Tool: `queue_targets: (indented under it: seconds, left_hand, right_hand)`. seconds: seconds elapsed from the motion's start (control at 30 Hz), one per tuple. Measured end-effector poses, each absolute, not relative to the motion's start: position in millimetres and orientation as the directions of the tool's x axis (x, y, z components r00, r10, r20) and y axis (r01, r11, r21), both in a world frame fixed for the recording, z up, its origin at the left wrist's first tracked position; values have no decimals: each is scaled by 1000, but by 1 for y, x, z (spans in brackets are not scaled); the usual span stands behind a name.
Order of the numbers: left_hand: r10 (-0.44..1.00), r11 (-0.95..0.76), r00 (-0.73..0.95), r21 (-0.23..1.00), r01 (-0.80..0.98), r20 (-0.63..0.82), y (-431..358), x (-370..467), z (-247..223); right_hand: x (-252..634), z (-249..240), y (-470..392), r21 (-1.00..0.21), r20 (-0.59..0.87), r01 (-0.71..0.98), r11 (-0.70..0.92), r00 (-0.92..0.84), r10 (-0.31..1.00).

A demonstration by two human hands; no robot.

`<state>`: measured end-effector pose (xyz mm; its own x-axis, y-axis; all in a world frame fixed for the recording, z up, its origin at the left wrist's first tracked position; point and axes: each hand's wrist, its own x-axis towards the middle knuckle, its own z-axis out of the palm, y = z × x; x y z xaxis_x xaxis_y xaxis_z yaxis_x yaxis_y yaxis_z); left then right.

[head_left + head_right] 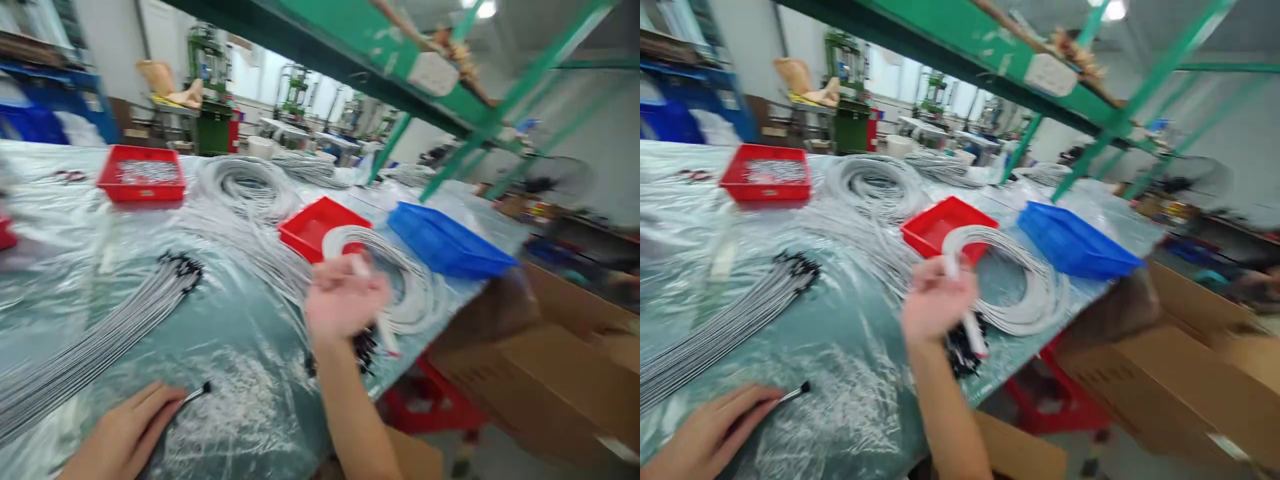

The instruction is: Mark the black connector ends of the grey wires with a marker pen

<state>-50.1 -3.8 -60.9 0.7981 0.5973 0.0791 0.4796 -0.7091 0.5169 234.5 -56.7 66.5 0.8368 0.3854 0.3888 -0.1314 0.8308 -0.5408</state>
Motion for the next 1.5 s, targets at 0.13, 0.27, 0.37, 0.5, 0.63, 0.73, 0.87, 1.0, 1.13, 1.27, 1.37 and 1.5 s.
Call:
queue_targets:
  seconds: [0.13, 0.27, 0.37, 0.5, 0.63, 0.73, 0.87, 1.0, 1.13, 1.27, 1.37, 1.5]
  left_hand:
    - [645, -624, 764, 593, 509, 24, -13, -38, -34]
    - [678, -636, 735, 513, 577, 13, -15, -35, -29]
    - [640, -722, 768, 343, 601, -1, -19, -38, -36]
    - [584, -798, 811, 171, 578, -15, -24, -41, -41]
    - [563, -819, 826, 106, 563, -33, -28, -42, -39]
    - [520, -846, 854, 130, 517, -11, -31, -42, -38]
    - [335, -927, 938, 208, 312, 85, -42, -38, -35]
    - [290, -907, 943, 360, 217, 161, -63, -23, -31]
    - [354, -870, 922, 416, 265, 153, -74, -12, -24]
    - [482, -861, 861, 269, 432, 160, -41, -13, -15]
    - [672, -738, 719, 75, 671, 176, 10, -12, -13]
    - [751, -628, 627, -66, 775, 208, 66, -3, -18]
  right_hand:
    - [244, 70, -59, -580, 503, 10, 815, 791, 348]
    - [192, 25, -56, -854, 468, 32, 519, 483, 740]
    - [160, -9, -54, -956, 283, 154, 250, 258, 924]
    - [149, -36, -50, -977, 49, 211, 21, 132, 990]
    - [151, -48, -45, -982, -123, 131, -139, 123, 985]
    - [155, -49, -42, -982, -169, 56, -181, 171, 971]
    - [167, -43, -38, -983, -123, -173, -69, 326, 937]
    - [176, -37, -35, -910, -164, -415, 9, 379, 911]
    - [181, -36, -34, -871, -179, -490, 27, 367, 913]
    - [185, -36, -36, -871, -161, -490, 46, 372, 914]
    - [187, -36, -35, -868, -160, -494, 42, 360, 919]
    - [187, -34, -29, -867, -159, -497, 45, 361, 919]
